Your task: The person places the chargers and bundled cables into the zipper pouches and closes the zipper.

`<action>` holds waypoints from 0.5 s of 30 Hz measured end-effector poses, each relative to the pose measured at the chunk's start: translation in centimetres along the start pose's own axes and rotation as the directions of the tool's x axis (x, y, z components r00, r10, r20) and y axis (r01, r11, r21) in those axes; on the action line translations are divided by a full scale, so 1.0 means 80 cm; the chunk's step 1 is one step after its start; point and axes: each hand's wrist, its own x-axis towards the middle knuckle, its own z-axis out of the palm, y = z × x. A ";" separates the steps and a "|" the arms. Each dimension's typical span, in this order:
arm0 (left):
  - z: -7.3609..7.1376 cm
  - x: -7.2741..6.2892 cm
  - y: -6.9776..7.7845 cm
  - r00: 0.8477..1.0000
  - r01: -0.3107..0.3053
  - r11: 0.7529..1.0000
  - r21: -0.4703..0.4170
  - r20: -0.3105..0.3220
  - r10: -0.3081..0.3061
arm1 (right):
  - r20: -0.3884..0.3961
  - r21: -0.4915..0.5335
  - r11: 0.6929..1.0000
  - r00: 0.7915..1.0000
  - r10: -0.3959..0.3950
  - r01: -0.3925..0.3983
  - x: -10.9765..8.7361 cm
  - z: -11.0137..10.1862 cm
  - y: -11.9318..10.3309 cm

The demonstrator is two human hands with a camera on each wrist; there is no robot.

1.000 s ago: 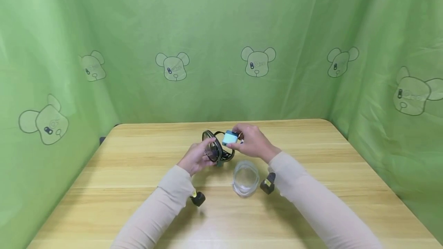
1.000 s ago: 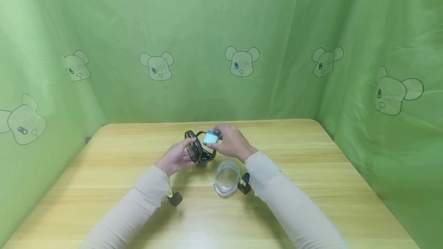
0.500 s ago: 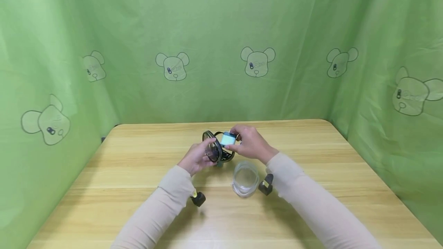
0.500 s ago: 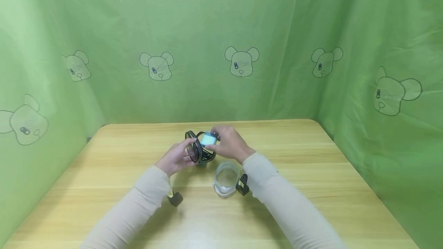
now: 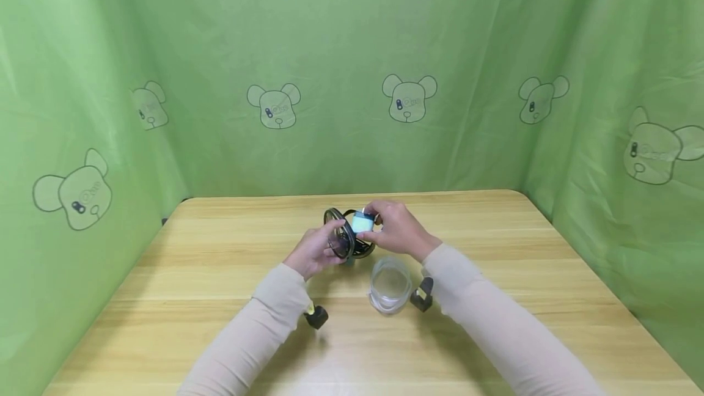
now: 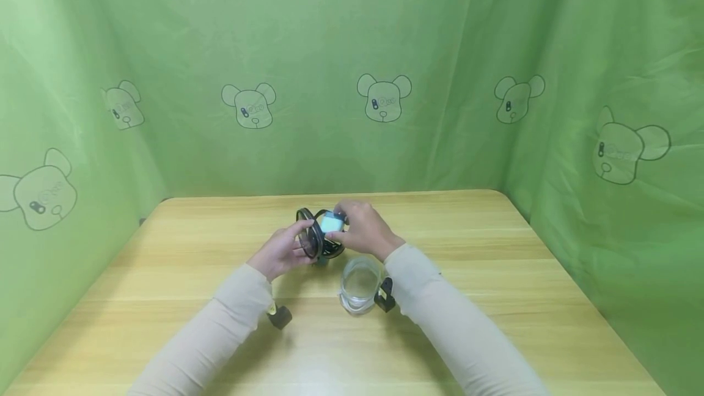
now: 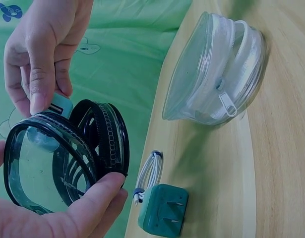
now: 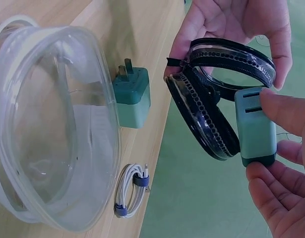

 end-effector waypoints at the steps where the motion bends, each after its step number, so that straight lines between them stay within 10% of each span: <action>1: 0.000 0.000 0.000 1.000 0.000 1.000 0.001 -0.001 0.000 | 0.000 -0.002 1.000 1.000 0.001 -0.001 0.000 0.000 0.000; 15: 0.004 0.000 -0.002 1.000 0.002 1.000 0.011 0.012 -0.003 | 0.011 -0.012 1.000 1.000 0.021 -0.021 0.000 0.003 -0.001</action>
